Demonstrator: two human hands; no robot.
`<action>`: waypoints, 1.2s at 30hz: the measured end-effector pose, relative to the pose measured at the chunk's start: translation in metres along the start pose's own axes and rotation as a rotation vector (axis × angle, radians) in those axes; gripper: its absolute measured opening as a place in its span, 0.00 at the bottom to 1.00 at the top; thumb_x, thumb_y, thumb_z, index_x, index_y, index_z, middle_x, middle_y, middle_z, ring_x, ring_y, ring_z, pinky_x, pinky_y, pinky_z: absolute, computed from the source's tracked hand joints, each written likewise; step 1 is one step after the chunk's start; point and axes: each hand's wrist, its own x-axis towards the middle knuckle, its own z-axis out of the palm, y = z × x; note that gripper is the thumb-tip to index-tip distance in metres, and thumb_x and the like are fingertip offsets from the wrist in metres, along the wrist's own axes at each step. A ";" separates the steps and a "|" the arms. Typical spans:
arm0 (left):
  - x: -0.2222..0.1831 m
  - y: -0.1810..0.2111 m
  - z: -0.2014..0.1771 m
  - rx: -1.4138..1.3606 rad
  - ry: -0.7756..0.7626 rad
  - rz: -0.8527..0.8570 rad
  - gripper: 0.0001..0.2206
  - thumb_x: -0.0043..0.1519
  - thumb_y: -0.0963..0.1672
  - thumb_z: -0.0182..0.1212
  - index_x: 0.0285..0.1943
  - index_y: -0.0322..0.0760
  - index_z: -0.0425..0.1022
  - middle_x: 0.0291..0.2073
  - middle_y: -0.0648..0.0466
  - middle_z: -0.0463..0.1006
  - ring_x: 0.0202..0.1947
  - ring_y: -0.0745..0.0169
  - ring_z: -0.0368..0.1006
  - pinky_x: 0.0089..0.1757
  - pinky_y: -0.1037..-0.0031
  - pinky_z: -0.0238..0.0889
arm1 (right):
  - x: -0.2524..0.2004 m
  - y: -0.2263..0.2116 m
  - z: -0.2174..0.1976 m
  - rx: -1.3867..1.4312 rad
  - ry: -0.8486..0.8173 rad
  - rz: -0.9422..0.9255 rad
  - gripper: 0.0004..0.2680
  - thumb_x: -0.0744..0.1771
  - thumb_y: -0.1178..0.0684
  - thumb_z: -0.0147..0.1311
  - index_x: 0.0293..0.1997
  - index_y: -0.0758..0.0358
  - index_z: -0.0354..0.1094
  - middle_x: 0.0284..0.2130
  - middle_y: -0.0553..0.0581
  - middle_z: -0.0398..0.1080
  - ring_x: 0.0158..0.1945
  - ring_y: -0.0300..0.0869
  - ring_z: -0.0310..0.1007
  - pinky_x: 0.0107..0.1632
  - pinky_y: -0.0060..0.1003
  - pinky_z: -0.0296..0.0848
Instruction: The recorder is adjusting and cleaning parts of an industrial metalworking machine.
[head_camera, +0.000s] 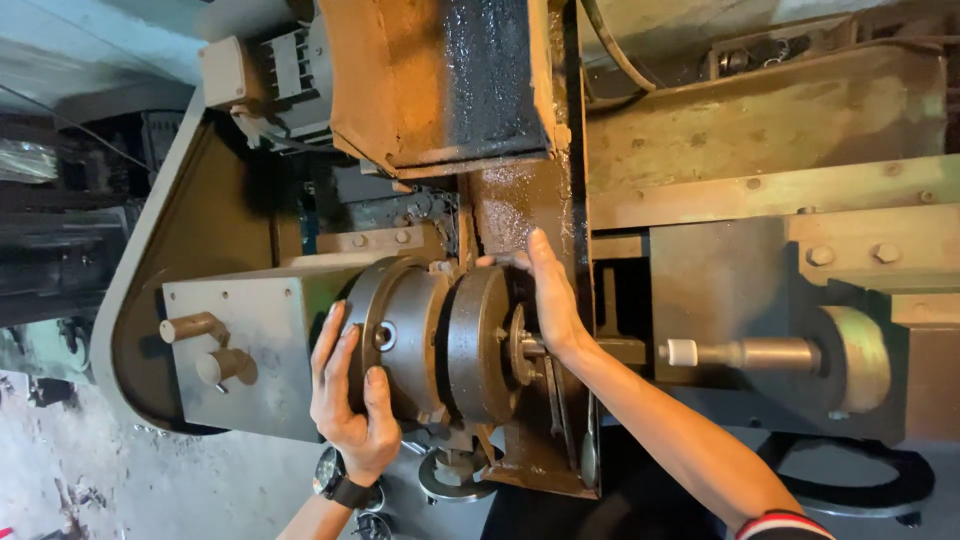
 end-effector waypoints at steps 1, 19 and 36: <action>0.001 -0.001 0.001 0.011 0.001 0.008 0.19 0.66 0.38 0.50 0.67 0.28 0.68 0.69 0.37 0.68 0.69 0.36 0.67 0.67 0.57 0.60 | 0.002 0.000 -0.002 -0.015 0.038 0.012 0.33 0.70 0.27 0.25 0.49 0.68 0.76 0.40 0.59 0.78 0.45 0.43 0.74 0.55 0.38 0.70; -0.007 -0.006 0.017 -0.112 0.160 -0.146 0.21 0.67 0.44 0.60 0.67 0.26 0.67 0.43 0.32 0.80 0.43 0.32 0.78 0.44 0.58 0.71 | -0.088 0.111 -0.072 -0.846 0.570 -0.749 0.06 0.68 0.58 0.56 0.47 0.67 0.75 0.50 0.62 0.74 0.56 0.51 0.74 0.60 0.43 0.71; -0.011 -0.026 0.036 -0.352 0.251 0.026 0.24 0.66 0.43 0.61 0.67 0.18 0.64 0.54 0.27 0.75 0.53 0.26 0.74 0.52 0.56 0.69 | -0.256 0.224 -0.014 -1.412 0.563 -0.242 0.33 0.64 0.51 0.61 0.70 0.83 0.42 0.70 0.80 0.40 0.69 0.69 0.49 0.67 0.49 0.56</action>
